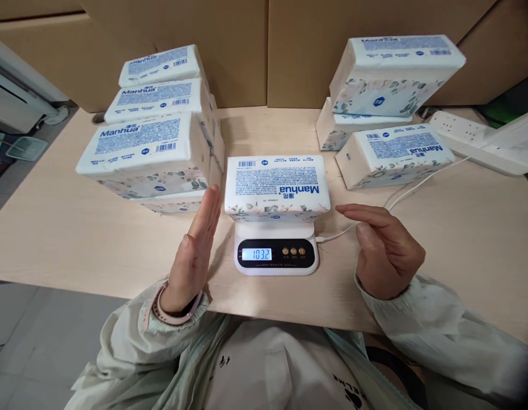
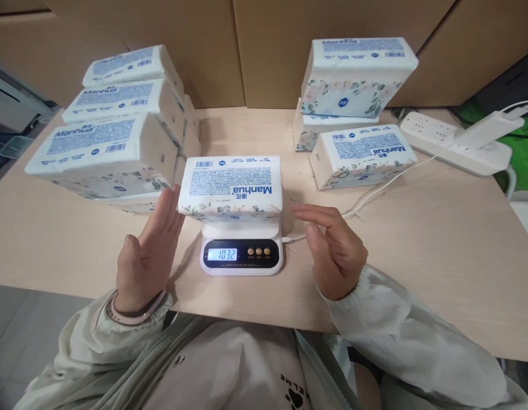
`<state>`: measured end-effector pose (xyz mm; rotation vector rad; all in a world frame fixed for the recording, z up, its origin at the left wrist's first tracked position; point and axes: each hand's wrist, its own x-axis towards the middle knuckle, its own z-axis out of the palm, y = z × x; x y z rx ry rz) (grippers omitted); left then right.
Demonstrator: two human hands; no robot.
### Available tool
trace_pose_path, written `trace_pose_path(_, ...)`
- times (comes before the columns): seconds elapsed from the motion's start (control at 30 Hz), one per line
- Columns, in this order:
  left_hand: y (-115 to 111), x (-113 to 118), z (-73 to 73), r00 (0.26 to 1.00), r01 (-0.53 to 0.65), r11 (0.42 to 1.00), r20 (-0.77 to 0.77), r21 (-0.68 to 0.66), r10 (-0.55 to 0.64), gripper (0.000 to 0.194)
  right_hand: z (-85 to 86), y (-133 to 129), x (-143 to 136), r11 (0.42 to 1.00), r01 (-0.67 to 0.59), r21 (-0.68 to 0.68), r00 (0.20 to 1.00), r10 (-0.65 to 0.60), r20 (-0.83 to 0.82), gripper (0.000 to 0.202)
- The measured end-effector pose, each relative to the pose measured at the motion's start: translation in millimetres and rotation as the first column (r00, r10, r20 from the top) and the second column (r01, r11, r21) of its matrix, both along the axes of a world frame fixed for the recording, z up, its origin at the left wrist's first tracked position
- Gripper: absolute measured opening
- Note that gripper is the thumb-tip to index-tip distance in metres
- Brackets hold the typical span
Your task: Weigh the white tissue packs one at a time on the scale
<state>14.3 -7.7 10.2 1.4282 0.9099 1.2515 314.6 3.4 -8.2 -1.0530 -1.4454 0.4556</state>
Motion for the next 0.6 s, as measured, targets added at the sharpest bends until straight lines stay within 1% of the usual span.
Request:
trace_pose_path(0.2,1.9,2.4,1.0,0.999,-0.029,1.0,0.023,-0.002,0.029,0.064,-0.8,-2.0,-0.1,1.0,0.015,-0.014,1.0,-0.015,0.014,0.032)
trace_pose_path(0.33,2.8,3.0,2.7,0.999,-0.019,1.0,0.029,-0.015,0.02,0.064,-0.7,-2.8,0.8,1.0,0.004,-0.004,1.0,-0.004,0.027,0.033)
trace_pose_path(0.47,2.0,1.7,2.4,1.0,-0.001,1.0,0.016,0.013,0.001,0.062,-2.1,-2.2,2.2,1.0,-0.013,0.012,0.999,0.013,0.036,0.033)
trace_pose_path(0.6,1.1,1.4,1.8,1.0,0.007,1.0,0.01,0.014,-0.007,0.06,-2.1,-2.0,2.6,1.0,-0.019,0.017,0.999,0.018,0.036,0.032)
